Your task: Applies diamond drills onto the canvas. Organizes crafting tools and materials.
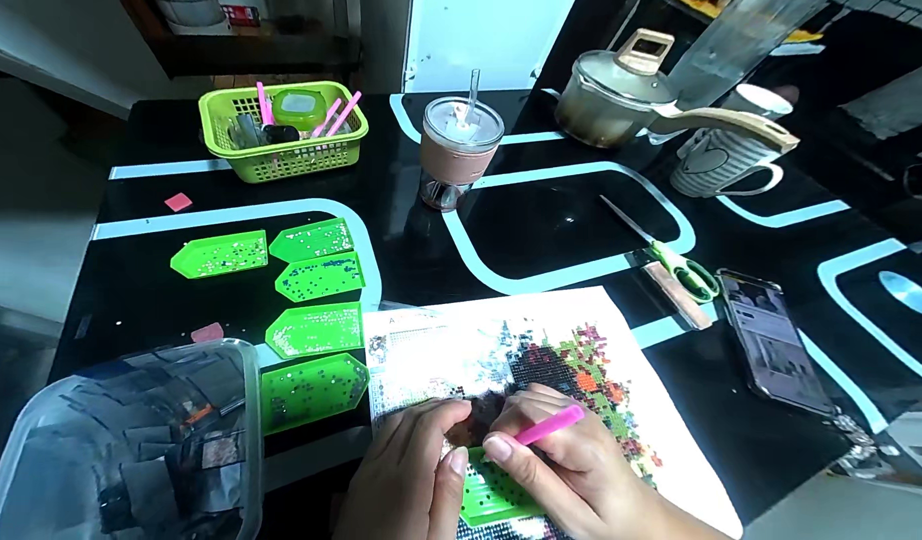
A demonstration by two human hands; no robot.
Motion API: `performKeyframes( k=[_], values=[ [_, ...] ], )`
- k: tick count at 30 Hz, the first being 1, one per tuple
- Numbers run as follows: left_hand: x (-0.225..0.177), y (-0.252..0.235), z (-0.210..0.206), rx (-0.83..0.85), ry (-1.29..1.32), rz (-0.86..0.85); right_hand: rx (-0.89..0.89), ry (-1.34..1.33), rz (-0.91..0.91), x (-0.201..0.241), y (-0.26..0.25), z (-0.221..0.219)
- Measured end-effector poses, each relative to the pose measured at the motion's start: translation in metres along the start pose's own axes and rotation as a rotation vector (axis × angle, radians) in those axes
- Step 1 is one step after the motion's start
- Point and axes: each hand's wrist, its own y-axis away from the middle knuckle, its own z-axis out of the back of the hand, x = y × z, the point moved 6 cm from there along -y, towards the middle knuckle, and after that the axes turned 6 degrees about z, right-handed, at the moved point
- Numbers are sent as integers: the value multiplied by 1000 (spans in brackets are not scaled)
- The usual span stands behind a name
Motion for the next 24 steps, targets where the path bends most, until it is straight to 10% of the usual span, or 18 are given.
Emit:
performKeyframes(
  k=[12,24],
  values=[
    [-1,-1,0,33,-20,12,-360,-252,-548,-51,5,44],
    [-2,-1,1,33,-17,11,-293,-98,-381,-53,6,39]
  ],
)
